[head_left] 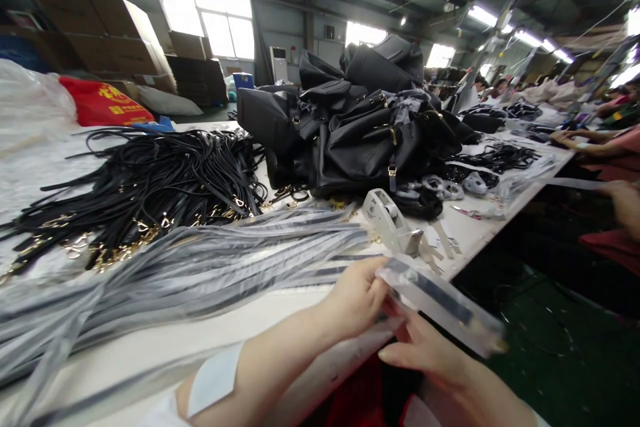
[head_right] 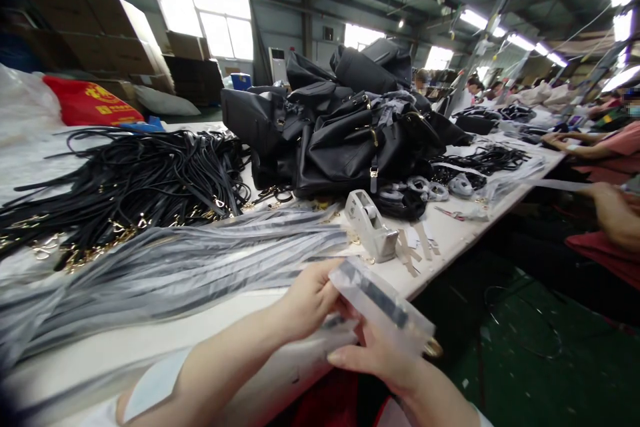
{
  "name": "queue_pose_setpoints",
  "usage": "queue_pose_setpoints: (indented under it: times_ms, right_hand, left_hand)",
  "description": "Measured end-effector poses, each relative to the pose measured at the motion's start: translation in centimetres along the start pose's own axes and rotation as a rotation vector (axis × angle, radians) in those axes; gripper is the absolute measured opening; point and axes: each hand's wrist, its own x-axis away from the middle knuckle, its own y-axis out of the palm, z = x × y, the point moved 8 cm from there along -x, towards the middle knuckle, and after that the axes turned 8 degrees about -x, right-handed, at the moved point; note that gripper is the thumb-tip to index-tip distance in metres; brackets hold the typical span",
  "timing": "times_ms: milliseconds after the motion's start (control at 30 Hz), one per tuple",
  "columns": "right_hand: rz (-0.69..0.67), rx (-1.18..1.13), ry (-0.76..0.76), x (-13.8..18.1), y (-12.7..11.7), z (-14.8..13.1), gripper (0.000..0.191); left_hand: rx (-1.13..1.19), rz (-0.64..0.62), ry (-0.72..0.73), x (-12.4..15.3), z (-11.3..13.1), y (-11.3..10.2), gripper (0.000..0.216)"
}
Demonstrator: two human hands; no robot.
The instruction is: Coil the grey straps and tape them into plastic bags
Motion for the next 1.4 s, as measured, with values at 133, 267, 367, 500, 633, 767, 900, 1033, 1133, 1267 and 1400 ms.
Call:
queue_pose_setpoints:
  times_ms: [133,267,367,500,633,767,900,1033,1133,1267,1400]
  right_hand:
    - [-0.128,-0.348,0.133,1.5,2.2,2.2,0.035]
    - [-0.292,-0.241,0.372,5.3,0.3,5.0,0.054]
    - [-0.206,-0.007,0.504,8.1,-6.5,6.3,0.071]
    - [0.567,0.727,0.309,10.1,-21.2,0.8,0.068]
    - [0.859,0.844,0.088,10.3,-23.2,-5.2,0.051]
    - [0.546,0.611,-0.185,6.5,-12.9,-7.7,0.054]
    - [0.103,0.344,0.047,3.4,-2.6,-4.4,0.055]
    - [0.161,0.244,0.045,2.7,-1.6,-3.0,0.05]
    - [0.27,0.269,-0.077,3.1,-3.7,-3.8,0.04]
    - [0.365,0.279,-0.093,4.0,-5.3,-4.3,0.041]
    - [0.233,0.349,-0.007,3.9,-3.5,-3.9,0.044]
  left_hand:
    - [0.805,0.013,-0.111,0.6,-0.1,1.9,0.052]
    - [0.895,0.471,0.003,0.7,-0.4,-5.5,0.045]
    - [0.86,0.706,0.173,1.9,0.4,-11.1,0.038]
    - [0.786,0.78,0.243,2.6,1.0,-13.0,0.035]
    - [0.612,0.505,0.159,1.2,1.1,-7.4,0.043]
    - [0.375,-0.099,0.088,0.9,0.6,3.2,0.063]
    - [0.241,-0.338,0.041,1.9,-1.3,8.6,0.066]
    - [-0.013,-0.354,0.069,1.0,-2.2,7.7,0.039]
    - [-0.263,-0.317,0.092,-0.2,-2.3,5.3,0.021]
    - [-0.229,-0.13,0.05,-1.7,-2.3,2.0,0.032]
    - [0.293,-0.174,0.103,-1.7,-1.6,2.4,0.032]
